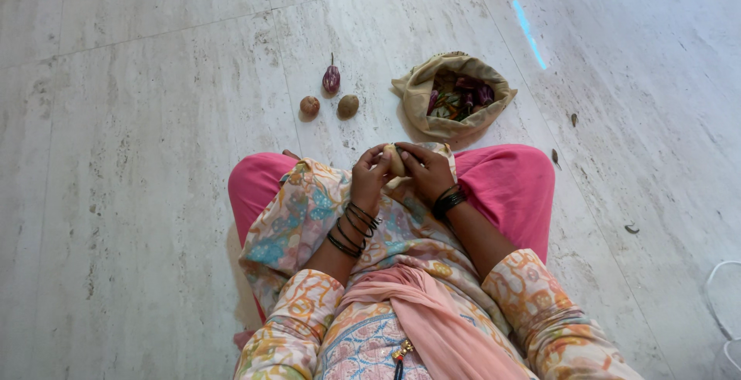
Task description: The person sits on the floor and peels a small purple eggplant using a knife, then peels a potato by hand. The person places the peeled items into a cloth bag.
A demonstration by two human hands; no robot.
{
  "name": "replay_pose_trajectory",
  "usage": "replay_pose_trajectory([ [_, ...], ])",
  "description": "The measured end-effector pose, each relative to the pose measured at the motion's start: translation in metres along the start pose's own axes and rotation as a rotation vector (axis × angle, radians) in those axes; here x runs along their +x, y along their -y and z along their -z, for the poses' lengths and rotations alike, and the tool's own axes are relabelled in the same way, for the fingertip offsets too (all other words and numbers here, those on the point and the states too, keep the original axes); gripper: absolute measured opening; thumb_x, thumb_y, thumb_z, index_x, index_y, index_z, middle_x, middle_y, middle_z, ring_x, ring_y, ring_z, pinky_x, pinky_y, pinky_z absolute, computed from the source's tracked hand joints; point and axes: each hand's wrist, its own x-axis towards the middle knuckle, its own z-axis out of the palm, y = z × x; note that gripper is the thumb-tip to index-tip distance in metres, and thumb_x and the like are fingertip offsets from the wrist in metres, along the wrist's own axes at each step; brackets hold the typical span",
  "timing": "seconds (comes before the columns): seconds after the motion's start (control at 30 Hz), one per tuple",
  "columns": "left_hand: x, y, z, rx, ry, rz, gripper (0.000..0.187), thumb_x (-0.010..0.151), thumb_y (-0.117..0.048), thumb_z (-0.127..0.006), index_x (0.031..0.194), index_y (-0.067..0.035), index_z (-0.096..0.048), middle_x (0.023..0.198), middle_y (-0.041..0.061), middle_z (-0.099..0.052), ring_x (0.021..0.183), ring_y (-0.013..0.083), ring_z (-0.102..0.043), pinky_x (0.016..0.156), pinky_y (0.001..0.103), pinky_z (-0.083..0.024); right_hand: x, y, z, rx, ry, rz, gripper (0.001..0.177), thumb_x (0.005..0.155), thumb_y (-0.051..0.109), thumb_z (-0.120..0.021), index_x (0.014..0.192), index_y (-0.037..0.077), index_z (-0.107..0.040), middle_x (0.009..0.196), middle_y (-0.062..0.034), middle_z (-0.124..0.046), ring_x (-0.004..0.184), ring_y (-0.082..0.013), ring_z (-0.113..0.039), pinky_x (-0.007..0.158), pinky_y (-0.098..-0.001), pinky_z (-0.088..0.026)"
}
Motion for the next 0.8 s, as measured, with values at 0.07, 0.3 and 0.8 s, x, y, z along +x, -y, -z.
replay_pose_trajectory([
  [0.07, 0.003, 0.0, 0.002, -0.054, -0.084, -0.024, 0.037, 0.1, -0.022, -0.066, 0.129, 0.0, -0.061, 0.107, 0.006, -0.067, 0.094, 0.0181, -0.071, 0.081, 0.031, -0.062, -0.004, 0.003, -0.003, -0.041, 0.023, 0.038, 0.029, 0.099, 0.014, -0.067, 0.127, 0.012, -0.073, 0.108, -0.0109, -0.078, 0.093, -0.0167, -0.072, 0.083, -0.0305, -0.058],
  [0.3, 0.011, 0.009, 0.007, -0.109, -0.094, -0.01, 0.037, 0.103, -0.022, -0.062, 0.133, -0.001, -0.057, 0.103, 0.008, -0.066, 0.09, 0.0165, -0.068, 0.081, 0.031, -0.063, -0.015, 0.018, -0.005, -0.428, -0.01, 0.593, 0.025, 0.091, 0.005, -0.071, 0.115, 0.008, -0.076, 0.12, -0.0109, -0.075, 0.108, -0.0303, -0.071, 0.093, -0.0386, -0.055],
  [0.8, 0.005, 0.007, 0.004, 0.052, -0.03, -0.032, 0.039, 0.101, -0.02, -0.064, 0.133, 0.001, -0.059, 0.113, 0.007, -0.063, 0.097, 0.0172, -0.07, 0.083, 0.031, -0.063, -0.005, 0.003, -0.002, -0.08, 0.036, 0.138, 0.028, 0.099, 0.011, -0.066, 0.126, 0.009, -0.071, 0.117, -0.0097, -0.077, 0.106, -0.0179, -0.072, 0.092, -0.0284, -0.056],
])
